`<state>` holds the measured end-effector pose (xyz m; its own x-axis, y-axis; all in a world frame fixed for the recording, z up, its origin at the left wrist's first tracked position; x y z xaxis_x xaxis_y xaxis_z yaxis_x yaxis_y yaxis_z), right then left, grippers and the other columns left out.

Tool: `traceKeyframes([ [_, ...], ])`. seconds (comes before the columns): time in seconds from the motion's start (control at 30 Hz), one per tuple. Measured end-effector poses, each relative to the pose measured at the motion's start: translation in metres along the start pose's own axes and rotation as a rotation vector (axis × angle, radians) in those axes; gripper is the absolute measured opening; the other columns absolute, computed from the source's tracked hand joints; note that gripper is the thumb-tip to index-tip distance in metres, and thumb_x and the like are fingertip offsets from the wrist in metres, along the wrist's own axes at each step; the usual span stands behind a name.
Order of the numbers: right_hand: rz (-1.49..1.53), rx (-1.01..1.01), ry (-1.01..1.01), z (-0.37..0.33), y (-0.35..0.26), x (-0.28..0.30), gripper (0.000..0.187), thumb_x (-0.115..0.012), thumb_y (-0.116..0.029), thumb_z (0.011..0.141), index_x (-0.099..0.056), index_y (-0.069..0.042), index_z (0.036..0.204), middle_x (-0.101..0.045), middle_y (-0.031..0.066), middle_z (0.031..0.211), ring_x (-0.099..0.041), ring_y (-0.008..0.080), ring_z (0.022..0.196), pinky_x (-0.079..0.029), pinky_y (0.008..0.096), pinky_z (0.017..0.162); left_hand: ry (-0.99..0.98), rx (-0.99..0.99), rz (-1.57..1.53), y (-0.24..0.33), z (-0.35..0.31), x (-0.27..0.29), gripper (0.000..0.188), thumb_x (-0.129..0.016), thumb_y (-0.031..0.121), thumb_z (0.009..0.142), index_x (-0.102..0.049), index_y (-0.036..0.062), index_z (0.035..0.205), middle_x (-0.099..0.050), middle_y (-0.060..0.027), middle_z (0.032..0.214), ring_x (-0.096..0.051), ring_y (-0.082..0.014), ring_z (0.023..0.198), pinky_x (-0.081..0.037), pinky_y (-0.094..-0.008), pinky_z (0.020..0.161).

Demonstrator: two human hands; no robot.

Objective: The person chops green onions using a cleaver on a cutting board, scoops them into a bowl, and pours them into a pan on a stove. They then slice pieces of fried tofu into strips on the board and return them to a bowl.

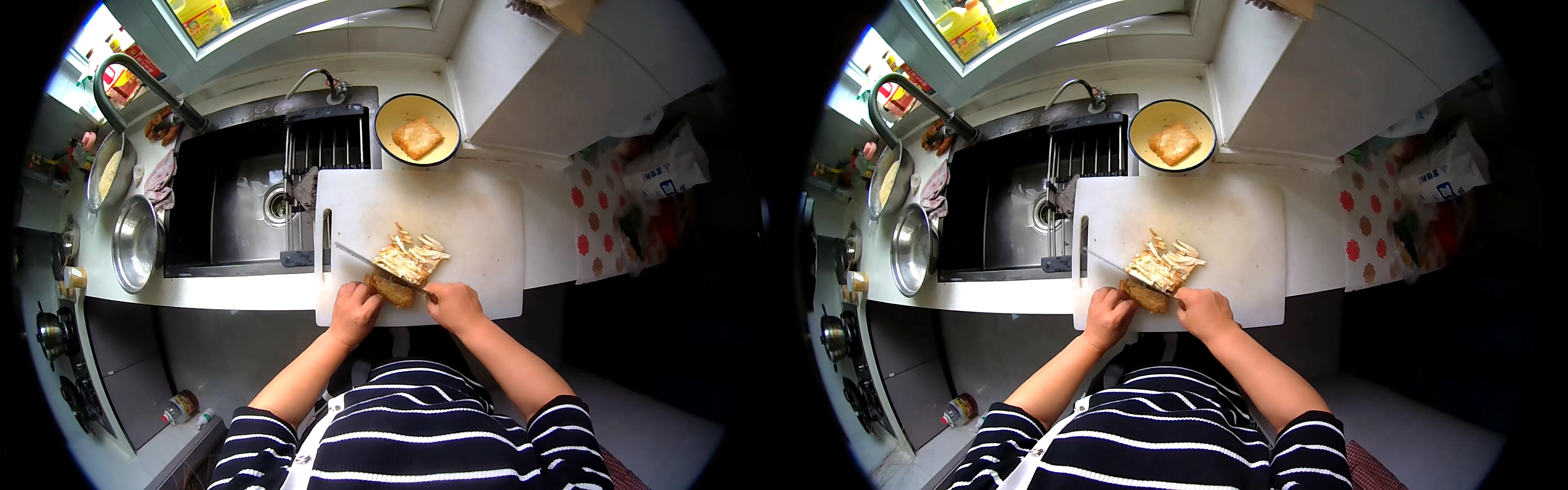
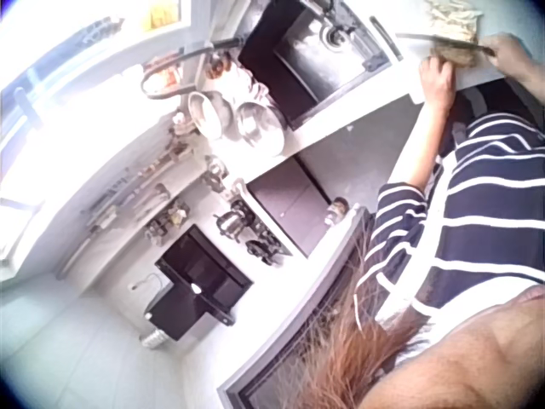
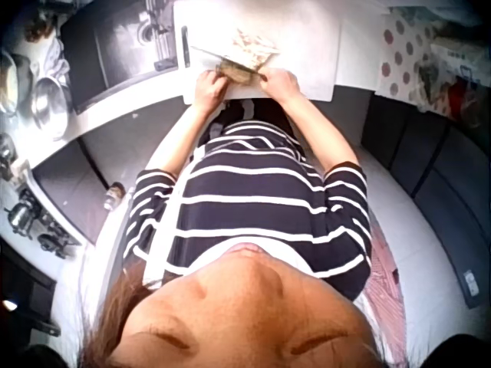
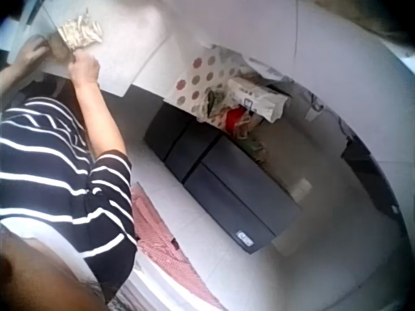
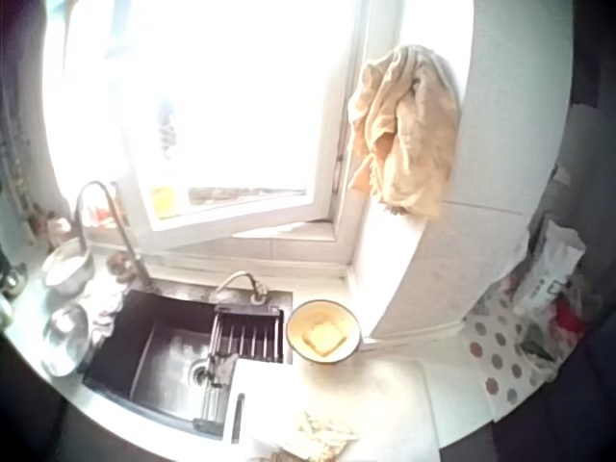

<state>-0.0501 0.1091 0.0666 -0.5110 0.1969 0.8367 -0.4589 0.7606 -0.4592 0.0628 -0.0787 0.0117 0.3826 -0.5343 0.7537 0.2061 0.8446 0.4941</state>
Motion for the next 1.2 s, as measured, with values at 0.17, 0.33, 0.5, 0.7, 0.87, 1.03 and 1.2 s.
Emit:
traceKeyframes([
  [0.17, -0.024, 0.023, 0.093, -0.005, 0.003, 0.025, 0.011, -0.062, -0.015, 0.08, -0.069, -0.013, 0.088, -0.068, 0.0131, 0.077, -0.066, 0.034, 0.072, -0.054, 0.0456, 0.065, 0.054, 0.016, -0.001, 0.003, 0.004, -0.012, 0.012, -0.067, 0.006, 0.07, -0.065, 0.009, 0.081, -0.059, -0.0063, 0.082, -0.055, -0.0266, 0.077, -0.044, -0.0383, 0.069],
  [0.33, -0.058, 0.023, 0.004, -0.021, -0.004, 0.032, 0.009, -0.061, -0.015, 0.08, -0.068, -0.012, 0.085, -0.068, 0.0139, 0.077, -0.066, 0.0347, 0.072, -0.053, 0.0462, 0.066, 0.056, 0.024, 0.017, 0.002, -0.001, -0.019, 0.011, -0.067, 0.006, 0.07, -0.064, 0.0088, 0.08, -0.061, -0.0064, 0.083, -0.055, -0.0263, 0.077, -0.044, -0.0386, 0.069],
  [0.5, -0.098, -0.001, -0.03, -0.019, -0.002, 0.019, 0.008, -0.058, -0.014, 0.08, -0.065, -0.009, 0.082, -0.068, 0.0153, 0.077, -0.066, 0.0366, 0.072, -0.053, 0.0472, 0.066, 0.068, 0.009, 0.023, 0.004, 0.003, -0.012, 0.01, -0.067, 0.006, 0.069, -0.062, 0.009, 0.077, -0.059, -0.0064, 0.082, -0.055, -0.0263, 0.075, -0.044, -0.0385, 0.068],
  [0.7, -0.089, 0.019, -0.032, 0.003, 0.0, 0.003, 0.008, -0.059, -0.014, 0.079, -0.065, -0.009, 0.08, -0.068, 0.0156, 0.076, -0.066, 0.037, 0.073, -0.053, 0.0471, 0.068, 0.067, -0.008, 0.003, 0.003, 0.005, -0.01, 0.009, -0.066, 0.006, 0.068, -0.06, 0.0092, 0.074, -0.057, -0.0064, 0.08, -0.055, -0.0265, 0.075, -0.044, -0.0382, 0.067],
  [0.87, -0.008, -0.004, -0.057, -0.014, -0.005, 0.03, 0.008, -0.059, -0.015, 0.078, -0.065, -0.009, 0.08, -0.067, 0.0157, 0.076, -0.066, 0.0369, 0.073, -0.053, 0.0476, 0.069, 0.048, 0.014, 0.029, 0.002, 0.001, -0.012, 0.01, -0.068, 0.005, 0.07, -0.062, 0.0085, 0.077, -0.059, -0.0066, 0.08, -0.055, -0.0268, 0.075, -0.044, -0.0383, 0.066],
  [1.03, -0.108, -0.021, -0.107, -0.014, 0.001, 0.016, 0.009, -0.06, -0.015, 0.079, -0.065, -0.009, 0.08, -0.068, 0.0149, 0.077, -0.066, 0.0366, 0.074, -0.053, 0.0474, 0.069, 0.094, -0.004, 0.006, 0.001, 0.003, -0.017, 0.009, -0.067, 0.007, 0.069, -0.06, 0.0092, 0.075, -0.056, -0.0065, 0.078, -0.055, -0.0265, 0.074, -0.044, -0.0386, 0.066],
  [1.2, -0.014, 0.008, -0.053, -0.001, -0.005, -0.003, 0.008, -0.06, -0.015, 0.078, -0.065, -0.009, 0.081, -0.068, 0.015, 0.078, -0.066, 0.0362, 0.076, -0.053, 0.0472, 0.069, 0.068, -0.003, -0.002, 0.002, 0.002, -0.011, 0.01, -0.066, 0.007, 0.068, -0.059, 0.0097, 0.075, -0.055, -0.0063, 0.078, -0.054, -0.0263, 0.074, -0.044, -0.0385, 0.066],
])
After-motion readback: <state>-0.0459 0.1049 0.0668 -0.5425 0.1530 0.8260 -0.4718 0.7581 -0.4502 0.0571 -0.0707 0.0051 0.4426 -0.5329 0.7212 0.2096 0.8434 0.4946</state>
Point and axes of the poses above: each hand's wrist, its own z-axis towards the middle knuckle, its own x-axis out of the back of the hand, y = z × x, the point moved 1 cm from there along z, towards the middle knuckle
